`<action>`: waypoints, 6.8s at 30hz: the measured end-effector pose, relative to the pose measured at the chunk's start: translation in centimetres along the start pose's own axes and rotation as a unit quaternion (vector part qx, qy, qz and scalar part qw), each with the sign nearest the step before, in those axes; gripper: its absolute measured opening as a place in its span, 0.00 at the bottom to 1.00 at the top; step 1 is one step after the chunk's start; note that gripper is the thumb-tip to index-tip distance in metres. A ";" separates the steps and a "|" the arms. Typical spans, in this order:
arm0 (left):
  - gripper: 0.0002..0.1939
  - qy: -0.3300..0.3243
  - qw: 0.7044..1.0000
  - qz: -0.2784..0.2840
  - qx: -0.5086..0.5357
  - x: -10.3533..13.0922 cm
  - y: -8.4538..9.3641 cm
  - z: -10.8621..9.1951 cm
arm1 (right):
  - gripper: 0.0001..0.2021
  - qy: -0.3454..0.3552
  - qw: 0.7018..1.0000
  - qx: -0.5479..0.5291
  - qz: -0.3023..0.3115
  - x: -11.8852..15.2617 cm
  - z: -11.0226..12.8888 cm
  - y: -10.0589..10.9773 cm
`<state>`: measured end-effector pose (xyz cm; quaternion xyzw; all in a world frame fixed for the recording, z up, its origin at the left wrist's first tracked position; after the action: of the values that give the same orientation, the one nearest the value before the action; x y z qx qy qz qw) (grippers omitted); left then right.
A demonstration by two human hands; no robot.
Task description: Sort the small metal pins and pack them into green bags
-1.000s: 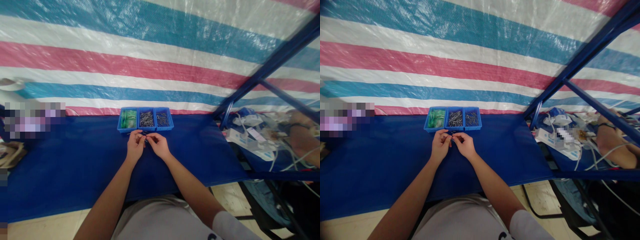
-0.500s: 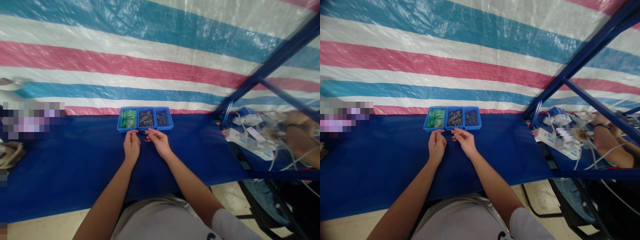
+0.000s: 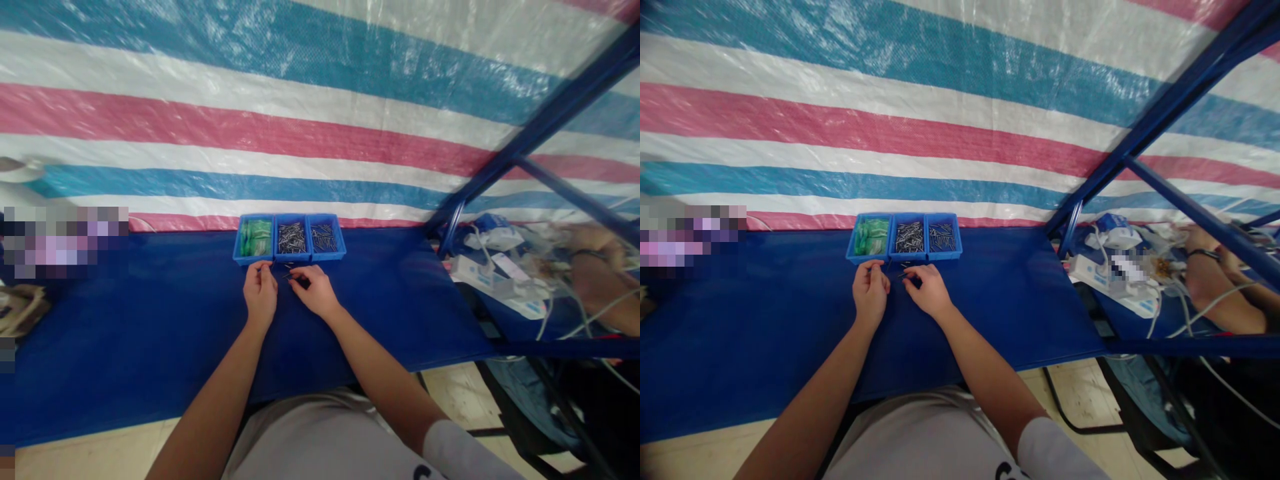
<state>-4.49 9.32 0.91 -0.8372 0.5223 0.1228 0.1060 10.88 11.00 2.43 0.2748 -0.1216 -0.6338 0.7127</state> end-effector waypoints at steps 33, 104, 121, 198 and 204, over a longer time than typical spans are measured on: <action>0.11 -0.030 0.998 0.055 -0.012 0.0 -0.8 -0.1 | 0.10 -0.087 0.976 -0.192 -0.052 -0.1 -1.3 0.7; 0.12 -0.047 0.993 0.108 0.025 0.4 -1.8 -0.5 | 0.10 -0.130 0.950 -0.284 -0.009 -0.2 -2.2 -0.5; 0.09 -0.051 0.990 0.133 0.007 0.5 -2.0 -0.7 | 0.10 -0.117 0.948 -0.295 -0.010 -0.2 -1.9 -0.4; 0.14 -0.056 0.991 0.117 -0.027 0.4 -1.8 0.3 | 0.08 -0.107 0.954 -0.279 -0.007 -0.2 -2.1 -0.9; 0.11 -0.072 0.991 0.104 -0.053 0.2 -1.5 -0.3 | 0.08 -0.109 0.954 -0.279 0.005 0.0 -1.8 -1.0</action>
<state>-2.99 9.71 1.19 -0.7716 0.5904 0.2206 0.0856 10.93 11.37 0.40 -0.0066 -0.0178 -0.6650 0.7466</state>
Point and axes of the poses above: each hand's wrist, its own x-axis away from the middle knuckle, its own y-axis out of the back of the hand, z = x × y, the point moved 8 cm from there along -x, towards the middle knuckle, and after that the axes turned 10 degrees about -y, right-handed, at the moved point
